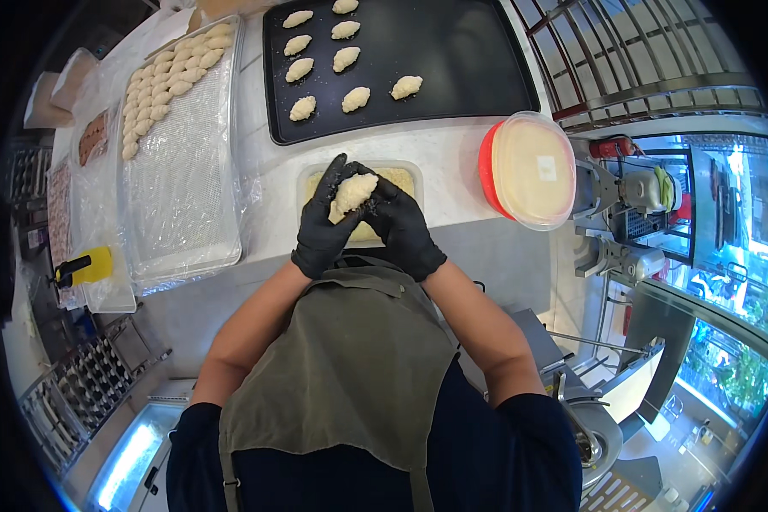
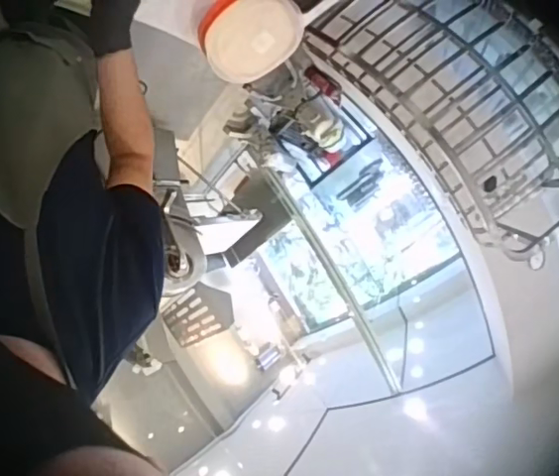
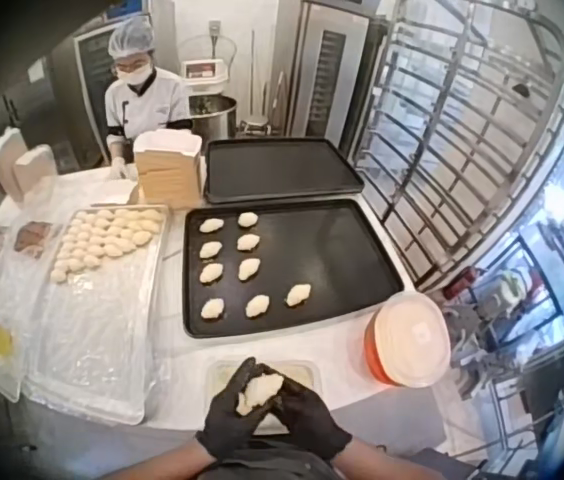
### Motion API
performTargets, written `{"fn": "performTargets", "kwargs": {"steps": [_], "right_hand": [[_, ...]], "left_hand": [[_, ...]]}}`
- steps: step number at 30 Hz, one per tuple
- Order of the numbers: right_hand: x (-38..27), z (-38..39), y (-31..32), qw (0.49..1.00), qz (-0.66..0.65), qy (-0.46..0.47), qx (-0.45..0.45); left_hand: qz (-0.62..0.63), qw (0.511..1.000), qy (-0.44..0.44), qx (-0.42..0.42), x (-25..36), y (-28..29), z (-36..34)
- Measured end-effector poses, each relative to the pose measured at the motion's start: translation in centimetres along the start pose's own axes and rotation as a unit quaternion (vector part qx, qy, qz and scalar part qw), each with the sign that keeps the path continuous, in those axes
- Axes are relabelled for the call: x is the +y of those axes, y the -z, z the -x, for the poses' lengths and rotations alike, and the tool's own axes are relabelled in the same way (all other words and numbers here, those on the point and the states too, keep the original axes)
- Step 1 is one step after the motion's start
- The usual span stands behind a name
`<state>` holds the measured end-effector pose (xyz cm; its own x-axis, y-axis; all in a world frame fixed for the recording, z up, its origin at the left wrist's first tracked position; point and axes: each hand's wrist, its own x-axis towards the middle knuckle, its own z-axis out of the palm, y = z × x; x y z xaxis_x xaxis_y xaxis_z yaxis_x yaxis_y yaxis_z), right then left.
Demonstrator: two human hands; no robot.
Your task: The recorder is seen shaping small pieces of dough and placing them on a baking tray in a bakery production area.
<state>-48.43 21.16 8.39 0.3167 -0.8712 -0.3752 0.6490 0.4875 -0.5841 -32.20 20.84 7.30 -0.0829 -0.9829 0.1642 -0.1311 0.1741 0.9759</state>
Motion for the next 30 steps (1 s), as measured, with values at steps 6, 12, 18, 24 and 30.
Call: {"fn": "performTargets", "kwargs": {"steps": [6, 12, 18, 24, 30], "right_hand": [[0.7, 0.0, 2.2, 0.930, 0.337, 0.131, 0.069], [3.9, -4.5, 5.1, 0.510, 0.841, 0.179, 0.007], [3.5, -5.0, 6.2, 0.567, 0.784, 0.243, -0.066], [-2.3, -2.3, -3.3, 0.744, 0.617, 0.256, 0.006], [-2.1, -1.8, -1.4, 0.678, 0.659, 0.325, -0.014]], "left_hand": [[0.050, 0.997, 0.054, -0.008, 0.6, 0.9, -0.4], [0.004, 0.999, 0.044, 0.031, -2.0, 3.0, -1.0], [-0.039, 0.999, 0.028, 0.013, -3.4, 4.5, -1.0], [-0.054, 0.997, 0.050, -0.036, -3.4, 2.9, -0.8], [-0.026, 0.997, 0.032, -0.061, -2.9, 2.4, -1.4]]}}
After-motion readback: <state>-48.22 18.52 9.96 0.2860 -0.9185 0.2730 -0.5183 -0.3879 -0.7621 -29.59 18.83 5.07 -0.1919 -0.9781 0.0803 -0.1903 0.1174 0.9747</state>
